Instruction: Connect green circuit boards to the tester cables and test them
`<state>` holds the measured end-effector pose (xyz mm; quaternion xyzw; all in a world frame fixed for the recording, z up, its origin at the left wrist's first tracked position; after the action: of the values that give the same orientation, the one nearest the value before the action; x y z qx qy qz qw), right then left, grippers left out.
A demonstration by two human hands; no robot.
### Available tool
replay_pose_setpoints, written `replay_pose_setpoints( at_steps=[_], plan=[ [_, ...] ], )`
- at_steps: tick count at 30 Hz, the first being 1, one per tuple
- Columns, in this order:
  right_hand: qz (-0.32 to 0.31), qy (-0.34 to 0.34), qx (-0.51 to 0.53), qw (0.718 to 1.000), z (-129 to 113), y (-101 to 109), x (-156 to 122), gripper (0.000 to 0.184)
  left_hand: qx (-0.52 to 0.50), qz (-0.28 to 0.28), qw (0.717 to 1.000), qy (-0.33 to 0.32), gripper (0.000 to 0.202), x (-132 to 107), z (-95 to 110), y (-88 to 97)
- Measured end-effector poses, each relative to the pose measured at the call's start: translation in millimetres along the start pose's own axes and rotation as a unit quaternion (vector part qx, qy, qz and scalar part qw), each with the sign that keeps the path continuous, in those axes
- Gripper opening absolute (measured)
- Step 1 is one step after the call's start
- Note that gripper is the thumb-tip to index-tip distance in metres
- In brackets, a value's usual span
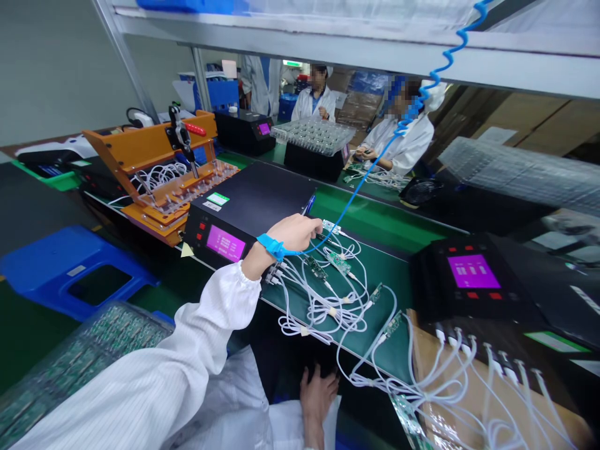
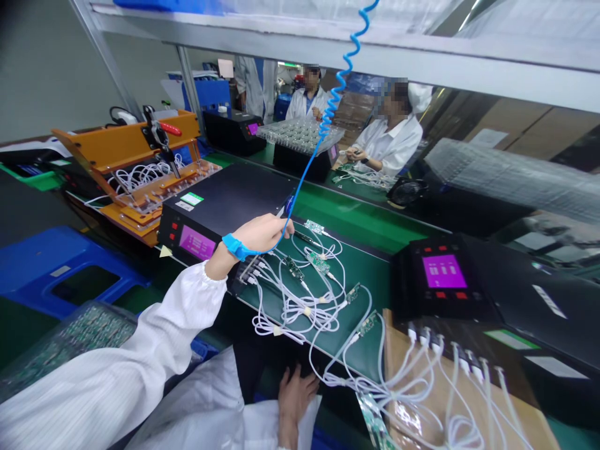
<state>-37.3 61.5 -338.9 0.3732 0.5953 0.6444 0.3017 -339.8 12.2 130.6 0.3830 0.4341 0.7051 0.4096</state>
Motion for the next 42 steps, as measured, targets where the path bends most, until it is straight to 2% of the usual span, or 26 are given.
replay_pose_setpoints(
  at_steps=[21, 31, 38, 42],
  plan=[
    [-0.023, -0.004, 0.005, 1.0, 0.0, 3.4, 1.8, 0.045, 0.001, -0.001, 1.0, -0.005, 0.041, -0.7, 1.2, 0.8],
    [-0.005, -0.007, 0.019, 1.0, -0.3, 7.2, 0.7, 0.044, 0.002, -0.007, 1.0, 0.001, 0.042, -0.8, 2.4, 1.4],
    [-0.04, -0.013, 0.01, 0.999, -0.4, 5.2, 1.4, 0.045, 0.001, -0.004, 1.0, -0.004, 0.042, -0.7, 1.8, 1.0],
    [-0.032, -0.013, 0.006, 0.999, -0.4, 4.5, 1.0, 0.045, 0.001, -0.006, 1.0, -0.003, 0.042, -0.6, 1.3, 0.2]
  ],
)
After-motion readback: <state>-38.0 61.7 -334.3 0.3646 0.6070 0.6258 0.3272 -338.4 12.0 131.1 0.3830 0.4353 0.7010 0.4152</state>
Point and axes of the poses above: each hand's wrist, its own x-axis towards the middle knuckle, its own y-axis out of the back of the hand, z = x × y, the point moved 7 cm from there along x, towards the middle knuckle, and after that the axes turned 5 degrees about -y, right-handed, at the moved point
